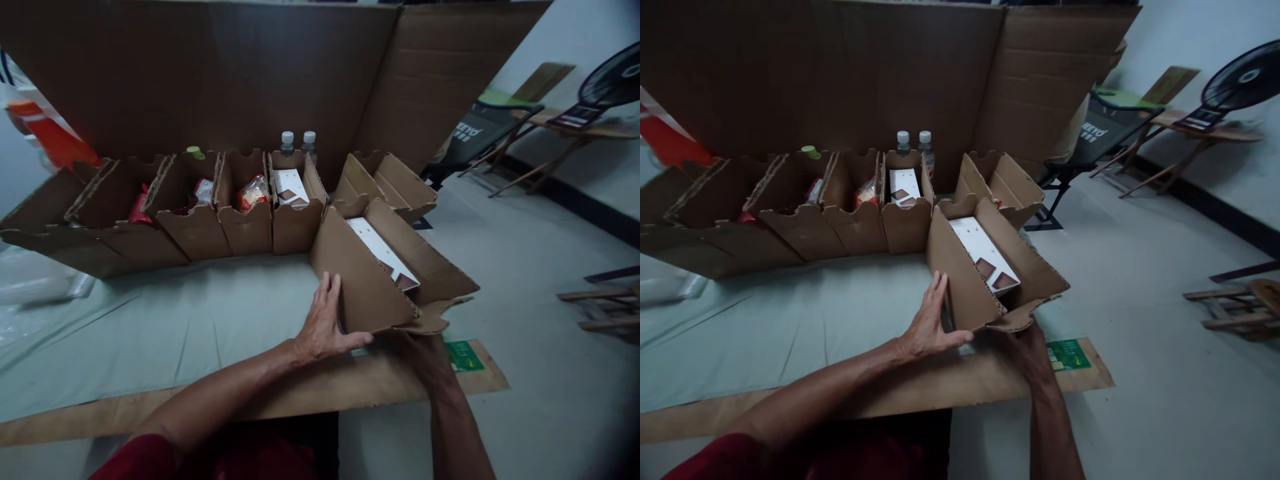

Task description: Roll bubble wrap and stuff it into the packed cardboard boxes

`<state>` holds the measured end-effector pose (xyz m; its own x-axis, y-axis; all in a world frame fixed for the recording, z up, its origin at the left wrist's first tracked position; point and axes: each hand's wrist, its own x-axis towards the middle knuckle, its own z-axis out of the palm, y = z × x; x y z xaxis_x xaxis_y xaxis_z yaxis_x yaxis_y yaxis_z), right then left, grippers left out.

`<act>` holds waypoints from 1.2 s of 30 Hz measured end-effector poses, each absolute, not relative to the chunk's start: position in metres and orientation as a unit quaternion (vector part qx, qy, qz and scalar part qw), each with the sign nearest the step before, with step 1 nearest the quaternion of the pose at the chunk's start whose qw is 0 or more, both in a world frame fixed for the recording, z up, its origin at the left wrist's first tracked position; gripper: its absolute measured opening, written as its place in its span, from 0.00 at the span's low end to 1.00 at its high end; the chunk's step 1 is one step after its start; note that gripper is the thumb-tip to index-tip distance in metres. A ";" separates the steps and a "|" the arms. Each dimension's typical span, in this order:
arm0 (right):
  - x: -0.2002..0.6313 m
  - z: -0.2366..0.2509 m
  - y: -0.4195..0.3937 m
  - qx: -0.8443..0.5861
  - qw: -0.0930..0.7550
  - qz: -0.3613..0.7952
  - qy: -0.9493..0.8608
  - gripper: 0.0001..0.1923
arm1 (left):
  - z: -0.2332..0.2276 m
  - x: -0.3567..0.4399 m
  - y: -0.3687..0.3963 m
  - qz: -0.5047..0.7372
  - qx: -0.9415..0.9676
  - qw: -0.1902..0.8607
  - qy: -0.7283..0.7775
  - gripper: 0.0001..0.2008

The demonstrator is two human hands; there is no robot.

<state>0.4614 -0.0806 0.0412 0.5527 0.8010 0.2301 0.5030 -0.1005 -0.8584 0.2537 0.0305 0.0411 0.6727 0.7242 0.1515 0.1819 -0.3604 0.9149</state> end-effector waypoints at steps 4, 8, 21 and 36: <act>0.450 0.048 -0.075 -0.727 0.511 0.211 -0.407 0.30 | 0.036 0.262 0.038 0.274 0.790 0.475 0.274 0.67; 0.445 0.049 -0.069 -0.721 0.521 0.212 -0.404 0.31 | 0.032 0.264 0.041 0.282 0.798 0.461 0.268 0.64; 0.448 0.041 -0.058 -0.743 0.482 0.168 -0.432 0.31 | 0.026 0.268 0.048 0.339 0.771 0.474 0.258 0.52; 0.426 0.053 0.039 -0.706 0.394 0.112 -0.578 0.24 | 0.014 0.266 0.095 0.382 0.678 0.487 0.397 0.30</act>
